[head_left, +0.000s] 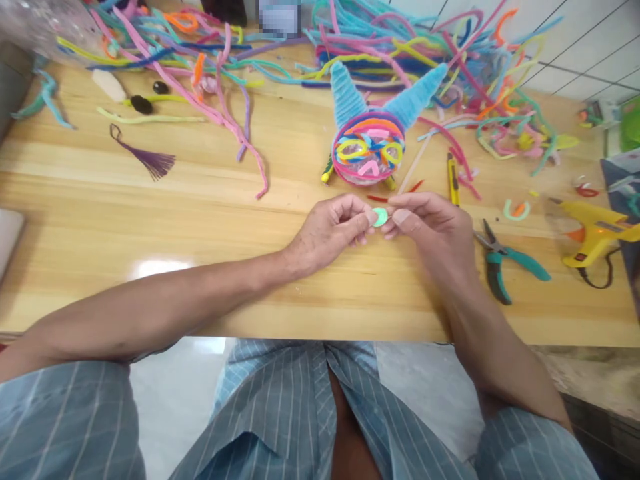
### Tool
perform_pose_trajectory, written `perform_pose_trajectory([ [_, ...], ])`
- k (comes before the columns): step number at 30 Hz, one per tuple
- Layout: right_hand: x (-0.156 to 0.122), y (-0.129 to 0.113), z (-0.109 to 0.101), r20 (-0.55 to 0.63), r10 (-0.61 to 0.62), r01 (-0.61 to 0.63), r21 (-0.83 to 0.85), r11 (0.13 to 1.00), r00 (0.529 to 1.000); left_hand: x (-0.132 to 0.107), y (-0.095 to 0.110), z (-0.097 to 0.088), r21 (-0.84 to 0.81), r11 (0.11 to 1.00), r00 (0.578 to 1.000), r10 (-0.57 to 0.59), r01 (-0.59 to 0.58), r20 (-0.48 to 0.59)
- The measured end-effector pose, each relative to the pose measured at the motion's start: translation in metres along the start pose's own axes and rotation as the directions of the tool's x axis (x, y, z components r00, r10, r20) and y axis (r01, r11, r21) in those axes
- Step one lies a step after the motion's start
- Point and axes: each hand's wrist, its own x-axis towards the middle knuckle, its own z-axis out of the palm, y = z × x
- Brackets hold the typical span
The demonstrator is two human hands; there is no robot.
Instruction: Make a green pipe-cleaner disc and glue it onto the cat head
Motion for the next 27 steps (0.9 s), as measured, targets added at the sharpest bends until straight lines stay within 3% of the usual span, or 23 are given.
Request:
perform_pose_trajectory([
  [5,0.001,0.007,0.002,0.060,0.008,-0.012,0.060,0.998,0.998,0.000,0.001,0.001,-0.012,1.000,1.000,0.001,-0.001,-0.005],
  [15,-0.002,0.003,0.005,0.028,0.013,-0.013,0.001,1.000,1.000,-0.003,0.005,0.003,0.094,0.995,0.998,0.027,-0.033,0.065],
  [27,0.001,0.012,0.010,-0.106,-0.068,0.064,-0.042,0.997,0.992,-0.002,0.005,0.003,0.053,0.999,0.996,0.003,-0.008,0.093],
])
